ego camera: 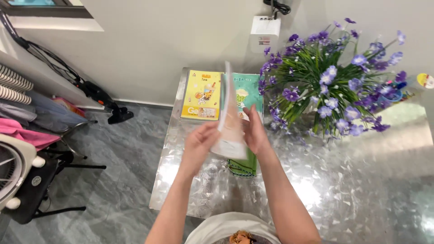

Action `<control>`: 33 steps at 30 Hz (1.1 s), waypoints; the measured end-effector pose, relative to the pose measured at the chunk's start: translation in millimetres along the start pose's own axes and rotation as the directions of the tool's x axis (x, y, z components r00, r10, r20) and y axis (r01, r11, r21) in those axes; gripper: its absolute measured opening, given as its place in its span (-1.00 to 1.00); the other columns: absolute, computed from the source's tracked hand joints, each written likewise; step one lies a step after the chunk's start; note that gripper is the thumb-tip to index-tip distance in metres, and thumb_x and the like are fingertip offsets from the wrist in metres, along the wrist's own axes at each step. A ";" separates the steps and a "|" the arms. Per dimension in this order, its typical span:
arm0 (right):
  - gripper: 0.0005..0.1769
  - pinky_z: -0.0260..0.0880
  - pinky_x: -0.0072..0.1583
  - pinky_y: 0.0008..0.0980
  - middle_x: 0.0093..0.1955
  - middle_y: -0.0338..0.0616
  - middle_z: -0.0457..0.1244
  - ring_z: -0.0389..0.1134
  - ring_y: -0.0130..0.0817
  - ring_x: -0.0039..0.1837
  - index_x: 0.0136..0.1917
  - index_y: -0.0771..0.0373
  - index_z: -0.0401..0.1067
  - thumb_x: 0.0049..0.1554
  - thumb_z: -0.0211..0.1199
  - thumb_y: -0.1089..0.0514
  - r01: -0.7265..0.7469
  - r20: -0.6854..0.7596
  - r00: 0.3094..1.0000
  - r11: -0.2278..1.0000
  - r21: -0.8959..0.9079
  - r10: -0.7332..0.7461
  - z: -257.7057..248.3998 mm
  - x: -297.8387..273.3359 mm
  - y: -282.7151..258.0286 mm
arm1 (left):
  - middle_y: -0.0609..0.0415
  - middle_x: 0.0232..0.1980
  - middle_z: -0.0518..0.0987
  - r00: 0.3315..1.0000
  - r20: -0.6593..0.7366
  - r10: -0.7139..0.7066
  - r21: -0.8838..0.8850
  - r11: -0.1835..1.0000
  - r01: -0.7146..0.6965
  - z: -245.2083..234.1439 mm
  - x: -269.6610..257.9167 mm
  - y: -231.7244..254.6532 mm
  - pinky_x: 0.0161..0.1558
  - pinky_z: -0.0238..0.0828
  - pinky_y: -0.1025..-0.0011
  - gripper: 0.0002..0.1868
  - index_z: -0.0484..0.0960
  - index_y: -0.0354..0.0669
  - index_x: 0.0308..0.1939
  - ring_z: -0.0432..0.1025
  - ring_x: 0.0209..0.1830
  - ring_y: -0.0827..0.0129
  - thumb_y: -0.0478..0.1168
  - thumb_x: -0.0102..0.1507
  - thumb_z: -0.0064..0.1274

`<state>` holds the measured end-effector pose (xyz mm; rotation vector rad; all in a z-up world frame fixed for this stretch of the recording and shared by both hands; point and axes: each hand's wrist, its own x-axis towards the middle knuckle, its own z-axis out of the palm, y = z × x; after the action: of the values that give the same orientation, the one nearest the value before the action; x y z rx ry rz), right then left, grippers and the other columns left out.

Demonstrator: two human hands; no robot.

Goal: The person wipes a glass table surface with a green cloth, moving around a vase of flowers and a pen holder. They then pick up two notebooks, briefly open one, and place them back on the table before resuming wiping.

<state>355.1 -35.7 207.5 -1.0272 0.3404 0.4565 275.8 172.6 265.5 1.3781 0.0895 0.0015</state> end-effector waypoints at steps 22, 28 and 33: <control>-0.13 0.66 0.33 0.13 0.44 0.03 0.50 0.58 0.04 0.39 0.57 0.04 0.57 0.38 0.17 -0.62 0.116 -0.151 0.985 0.968 0.222 -0.083 -68.5 -45.6 27.9 | -0.29 0.26 0.82 0.936 0.208 -0.285 -0.647 0.678 0.350 -2.7 -28.9 -97.6 0.12 0.85 0.09 -0.50 0.63 -0.40 0.51 0.77 0.17 0.01 -0.41 0.46 0.15; -0.19 0.67 0.30 0.10 0.42 0.03 0.51 0.59 0.03 0.37 0.54 0.04 0.59 0.40 0.17 -0.58 0.129 -0.147 0.984 0.967 0.218 -0.098 -127.4 -84.4 26.0 | -0.27 0.29 0.81 0.940 0.199 -0.277 -0.642 0.687 0.339 8.1 -28.6 -101.4 0.18 0.82 0.04 -0.44 0.64 -0.36 0.53 0.77 0.20 0.01 -0.40 0.41 0.15; -0.24 0.67 0.27 0.07 0.40 0.03 0.52 0.60 0.02 0.35 0.52 0.04 0.60 0.42 0.18 -0.54 0.145 -0.151 0.982 0.965 0.218 -0.113 -143.2 -113.3 31.6 | -0.25 0.32 0.81 0.942 0.180 -0.284 -0.648 0.686 0.330 7.1 -30.0 -101.4 0.18 0.80 0.03 -0.40 0.63 -0.34 0.56 0.76 0.21 0.01 -0.42 0.39 0.11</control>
<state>233.6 -170.3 169.5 -0.8519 0.4356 0.2228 241.2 144.6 169.4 0.6115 0.2435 -0.2741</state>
